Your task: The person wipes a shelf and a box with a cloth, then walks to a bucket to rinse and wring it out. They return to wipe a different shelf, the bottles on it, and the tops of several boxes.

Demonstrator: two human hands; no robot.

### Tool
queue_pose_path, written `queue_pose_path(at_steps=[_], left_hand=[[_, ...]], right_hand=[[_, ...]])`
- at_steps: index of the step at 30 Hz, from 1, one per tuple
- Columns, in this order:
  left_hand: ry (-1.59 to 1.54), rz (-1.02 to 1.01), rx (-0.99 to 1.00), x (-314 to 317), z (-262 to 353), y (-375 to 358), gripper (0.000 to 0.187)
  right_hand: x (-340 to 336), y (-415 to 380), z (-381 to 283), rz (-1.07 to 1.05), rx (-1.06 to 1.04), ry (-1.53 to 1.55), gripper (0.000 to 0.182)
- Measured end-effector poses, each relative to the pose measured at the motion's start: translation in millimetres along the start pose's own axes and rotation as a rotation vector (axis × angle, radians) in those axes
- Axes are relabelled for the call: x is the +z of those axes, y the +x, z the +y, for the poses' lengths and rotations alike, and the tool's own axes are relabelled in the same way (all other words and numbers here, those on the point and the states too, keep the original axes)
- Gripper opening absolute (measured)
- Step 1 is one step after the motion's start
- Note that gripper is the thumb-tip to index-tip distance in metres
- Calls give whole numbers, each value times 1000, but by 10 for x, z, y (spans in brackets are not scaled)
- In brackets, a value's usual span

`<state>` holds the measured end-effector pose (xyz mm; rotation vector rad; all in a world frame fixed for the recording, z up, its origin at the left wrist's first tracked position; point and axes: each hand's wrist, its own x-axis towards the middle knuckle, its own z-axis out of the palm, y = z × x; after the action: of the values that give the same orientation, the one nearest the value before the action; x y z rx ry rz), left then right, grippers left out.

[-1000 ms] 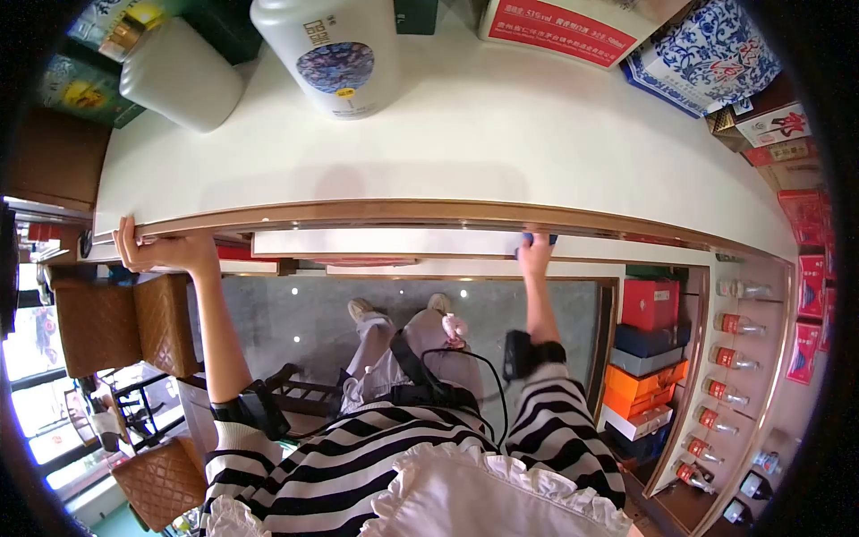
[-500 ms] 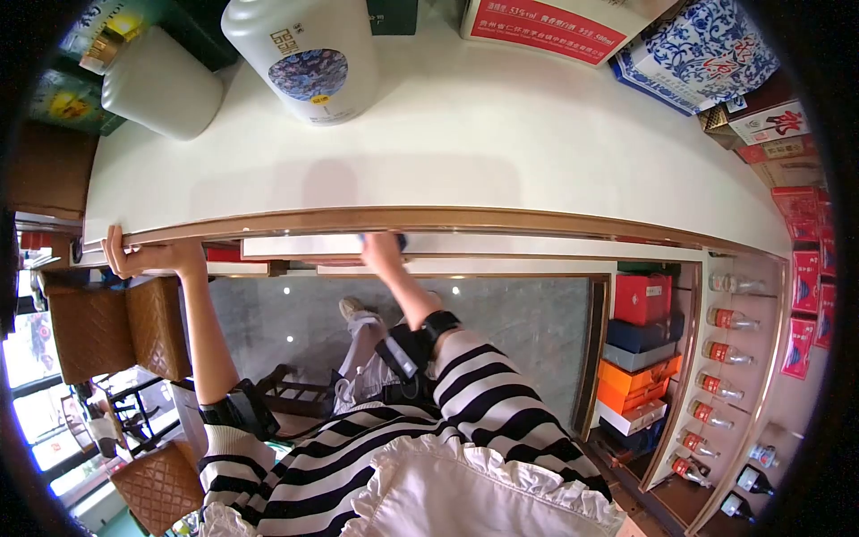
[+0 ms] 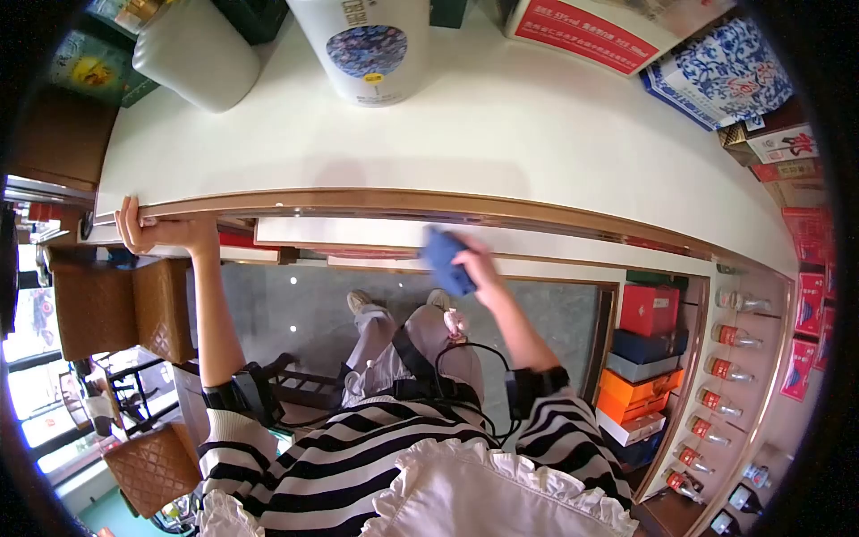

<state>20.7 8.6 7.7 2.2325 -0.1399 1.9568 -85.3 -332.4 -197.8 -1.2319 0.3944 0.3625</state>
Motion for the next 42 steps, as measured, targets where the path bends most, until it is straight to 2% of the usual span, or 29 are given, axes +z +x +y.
queue_pose_path(at_steps=[1,3,5,6,7,9,11,15,16,17,20,21,22,23,25,27,28,29,30,31,32,33,35,36,37,38,39,41,42], left_hand=[[6,-6,-5,1,-12,-11,58],[-27,7,-18,12,-30,-15,59],[-42,11,-22,25,-42,-22,59],[-41,17,-12,33,-60,-28,59],[-40,23,-1,35,-70,-34,59],[-54,22,-3,34,-60,-24,59],[-64,19,-6,35,-55,-27,59],[-32,32,-15,42,-58,-33,59],[-12,28,-3,36,-61,-23,59],[-5,28,0,41,-82,-23,59],[-8,15,38,21,-62,-3,57],[-6,15,45,10,-66,-3,57],[18,2,63,5,-78,-9,56],[42,-9,82,-2,-75,5,55],[39,-4,85,-16,-34,36,53],[16,-44,45,-38,-35,30,52],[2,-42,52,-41,-37,30,51],[13,-40,48,-44,-25,27,51],[-7,-34,41,-45,-2,32,51],[-27,-30,34,-36,-15,26,50],[-19,-8,41,-13,-56,4,47],[-8,-11,39,-17,-62,2,47],[2,9,44,1,-15,20,44],[-15,45,46,25,-8,24,43],[-7,41,46,25,-22,19,43],[-17,50,66,27,-27,14,44],[-29,60,86,41,-41,15,44],[-23,70,85,62,-95,-15,44],[-13,74,72,67,-86,-18,43]], right_hand=[[-204,-101,-128,148,-45,-5,46],[-534,-186,-215,602,-206,-260,41],[-868,-68,-49,848,-446,-466,41],[-1048,35,123,875,-411,-719,39],[-1055,108,196,778,-260,-844,41],[-789,243,467,917,-635,-1260,44],[-489,368,673,843,-553,-1193,48],[675,377,619,582,-727,-1065,38],[860,453,701,455,-700,-998,57],[1085,529,790,376,-774,-908,49],[1708,661,996,55,-788,-894,54],[1905,647,1017,-63,-729,-818,48],[2063,608,965,-256,-482,-627,42],[2126,574,877,-434,-175,-597,40],[2189,527,789,-718,248,-352,46],[2056,338,576,-785,292,-249,42],[1939,393,670,-763,305,-137,40],[1718,410,571,-719,318,-200,42],[1589,268,300,-592,236,-41,44],[1406,173,32,-467,144,-118,40],[1160,216,-58,-416,69,-30,34],[879,216,-181,-243,23,-100,27],[333,239,-266,282,-34,-300,14],[90,300,-145,554,-449,-554,17],[-118,358,-39,726,-637,-800,21],[-268,393,15,731,-536,-892,25],[-294,434,80,784,-267,-984,24],[-158,514,330,861,-723,-1232,22],[-58,573,384,853,-540,-1167,18]])
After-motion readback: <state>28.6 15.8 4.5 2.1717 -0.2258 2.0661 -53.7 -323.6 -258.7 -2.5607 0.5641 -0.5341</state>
